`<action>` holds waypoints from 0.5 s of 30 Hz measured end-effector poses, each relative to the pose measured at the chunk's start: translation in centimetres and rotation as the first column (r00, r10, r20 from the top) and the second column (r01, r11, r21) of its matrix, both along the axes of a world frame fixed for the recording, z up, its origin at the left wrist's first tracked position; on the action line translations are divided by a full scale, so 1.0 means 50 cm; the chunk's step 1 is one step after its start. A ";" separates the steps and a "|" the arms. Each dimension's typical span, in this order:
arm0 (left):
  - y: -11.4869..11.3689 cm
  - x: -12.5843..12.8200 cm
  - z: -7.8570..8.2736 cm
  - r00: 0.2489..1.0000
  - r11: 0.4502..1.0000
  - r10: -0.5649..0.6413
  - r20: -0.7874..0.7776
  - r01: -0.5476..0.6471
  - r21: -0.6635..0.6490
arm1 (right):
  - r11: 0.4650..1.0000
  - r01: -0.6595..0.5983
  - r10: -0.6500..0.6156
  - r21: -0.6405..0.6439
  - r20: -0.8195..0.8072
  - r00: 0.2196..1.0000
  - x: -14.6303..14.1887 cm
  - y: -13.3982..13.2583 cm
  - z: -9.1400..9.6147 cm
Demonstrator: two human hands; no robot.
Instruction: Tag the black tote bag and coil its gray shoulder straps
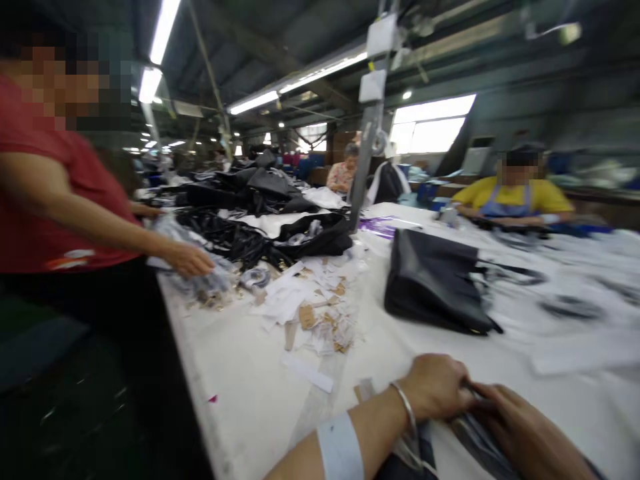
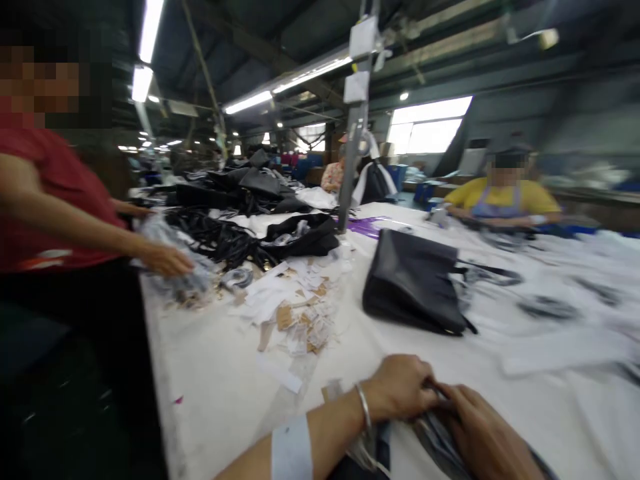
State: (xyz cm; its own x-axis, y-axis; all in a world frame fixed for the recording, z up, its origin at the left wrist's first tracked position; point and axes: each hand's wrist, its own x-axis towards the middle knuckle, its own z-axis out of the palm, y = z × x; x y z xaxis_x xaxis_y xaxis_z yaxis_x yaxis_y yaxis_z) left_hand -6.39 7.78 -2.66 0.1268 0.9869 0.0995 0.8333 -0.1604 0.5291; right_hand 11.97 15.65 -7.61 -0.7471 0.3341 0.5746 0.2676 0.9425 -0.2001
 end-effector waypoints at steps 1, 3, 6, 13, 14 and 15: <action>-0.006 -0.001 0.008 0.997 0.999 0.048 0.062 -0.047 -0.015 | 0.998 0.058 -0.057 -0.005 0.015 0.998 -0.001 -0.027 0.021; -0.011 -0.009 0.026 0.975 0.996 0.090 0.205 -0.085 -0.031 | 0.992 0.130 -0.130 0.012 0.040 0.991 -0.013 -0.070 0.059; 0.000 -0.024 0.046 0.951 0.995 0.102 0.291 -0.095 -0.039 | 0.974 0.207 -0.209 0.088 0.007 0.978 -0.038 -0.093 0.090; 0.009 -0.042 0.039 0.938 0.967 0.217 0.272 -0.168 -0.193 | 0.947 0.204 -0.205 0.248 -0.024 0.979 -0.050 -0.099 0.118; 0.008 -0.045 0.040 0.912 0.964 0.215 0.350 -0.141 -0.225 | 0.943 0.200 -0.202 0.265 -0.019 0.979 -0.051 -0.100 0.122; 0.008 -0.048 0.041 0.876 0.960 0.225 0.427 -0.126 -0.249 | 0.939 0.199 -0.203 0.281 -0.013 0.979 -0.053 -0.101 0.126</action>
State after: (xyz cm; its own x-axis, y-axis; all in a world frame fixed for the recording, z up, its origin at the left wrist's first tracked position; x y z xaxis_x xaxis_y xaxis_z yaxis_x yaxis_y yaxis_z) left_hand -8.82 8.16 -0.59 -0.0592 0.9928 -0.1046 0.5031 0.1202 0.8558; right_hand 9.34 10.61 -1.30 -0.6907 0.3056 0.6554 0.4581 0.8862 0.0695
